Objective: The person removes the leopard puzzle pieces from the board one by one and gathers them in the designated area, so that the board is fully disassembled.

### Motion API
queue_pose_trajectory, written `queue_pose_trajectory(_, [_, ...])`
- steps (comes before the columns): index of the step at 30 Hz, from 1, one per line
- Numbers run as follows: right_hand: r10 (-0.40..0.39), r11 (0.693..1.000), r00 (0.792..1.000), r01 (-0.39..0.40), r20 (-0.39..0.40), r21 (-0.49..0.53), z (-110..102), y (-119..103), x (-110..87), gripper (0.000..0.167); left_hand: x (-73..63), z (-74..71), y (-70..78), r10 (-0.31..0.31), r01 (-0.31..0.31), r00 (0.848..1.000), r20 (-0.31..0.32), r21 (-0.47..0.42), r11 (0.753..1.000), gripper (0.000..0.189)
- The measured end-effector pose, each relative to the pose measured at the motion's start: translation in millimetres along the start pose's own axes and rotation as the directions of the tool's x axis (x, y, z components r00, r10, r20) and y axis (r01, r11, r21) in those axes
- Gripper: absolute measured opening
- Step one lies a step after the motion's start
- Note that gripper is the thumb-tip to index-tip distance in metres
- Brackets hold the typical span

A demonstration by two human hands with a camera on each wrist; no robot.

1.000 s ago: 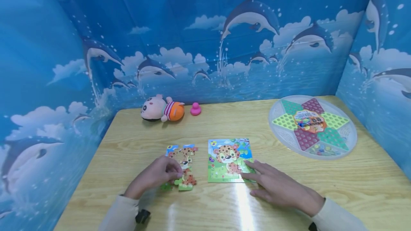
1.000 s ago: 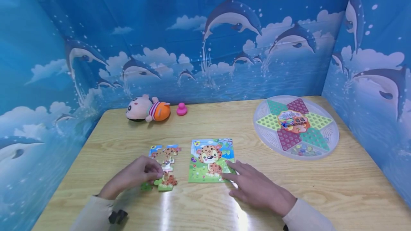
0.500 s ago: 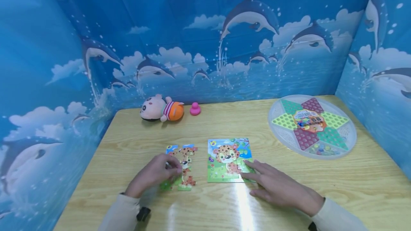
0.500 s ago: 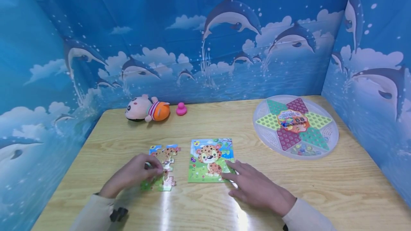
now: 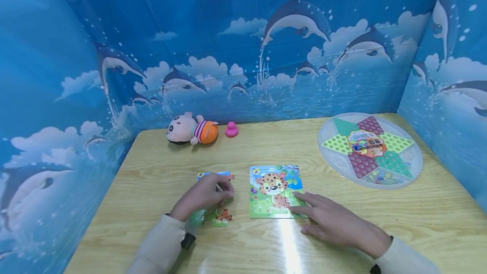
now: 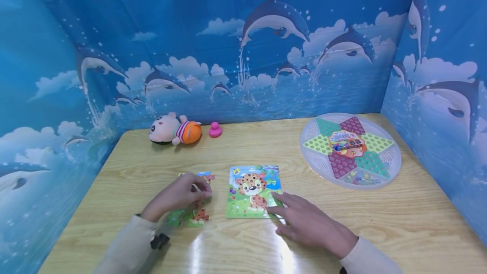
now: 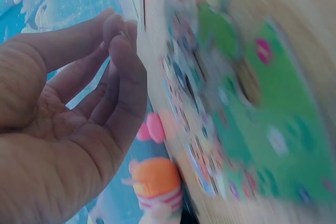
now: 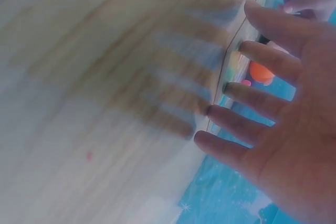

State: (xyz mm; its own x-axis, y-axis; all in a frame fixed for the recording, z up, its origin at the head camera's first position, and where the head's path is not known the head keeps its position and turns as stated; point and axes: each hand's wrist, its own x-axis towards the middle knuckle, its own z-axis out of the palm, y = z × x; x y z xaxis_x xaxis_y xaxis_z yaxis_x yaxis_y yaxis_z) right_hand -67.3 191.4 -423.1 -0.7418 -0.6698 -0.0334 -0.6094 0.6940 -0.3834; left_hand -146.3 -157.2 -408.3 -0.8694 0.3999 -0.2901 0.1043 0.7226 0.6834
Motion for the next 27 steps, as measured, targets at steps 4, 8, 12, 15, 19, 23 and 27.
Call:
queue_pose_trajectory(4, [0.015,1.000,1.000,-0.015,-0.006,-0.007,-3,0,-0.5,0.051,14.7,5.0,11.7,0.018,-0.019,1.000,0.022,0.017,1.000,0.004])
queue_pose_trajectory(8, [0.025,1.000,0.999,-0.025,-0.023,0.000,-8,2,1.6,0.050,31.9,12.6,26.0,0.064,-0.066,0.997,0.041,0.041,0.997,0.004])
queue_pose_trajectory(12, [0.037,0.999,0.999,-0.037,-0.005,0.030,-11,6,5.8,0.051,50.7,24.5,38.7,0.114,-0.118,0.992,0.045,0.084,0.989,0.004])
queue_pose_trajectory(15, [0.052,0.997,0.998,-0.053,0.021,0.055,-12,7,8.3,0.052,64.2,34.4,47.7,0.116,-0.120,0.992,0.047,0.116,0.986,0.006])
queue_pose_trajectory(19, [0.058,0.996,0.998,-0.060,0.032,0.068,-10,8,9.6,0.053,77.8,46.6,59.3,0.112,-0.119,0.992,0.058,0.133,0.984,0.008])
queue_pose_trajectory(23, [0.039,0.998,0.999,-0.040,0.012,0.047,-8,8,8.9,0.052,84.1,57.9,68.4,0.130,-0.135,0.990,0.061,0.092,0.987,0.014])
queue_pose_trajectory(27, [0.029,0.999,1.000,-0.029,-0.005,0.029,-7,7,7.8,0.051,86.0,66.7,76.3,0.145,-0.147,0.988,0.047,0.035,0.988,0.016])
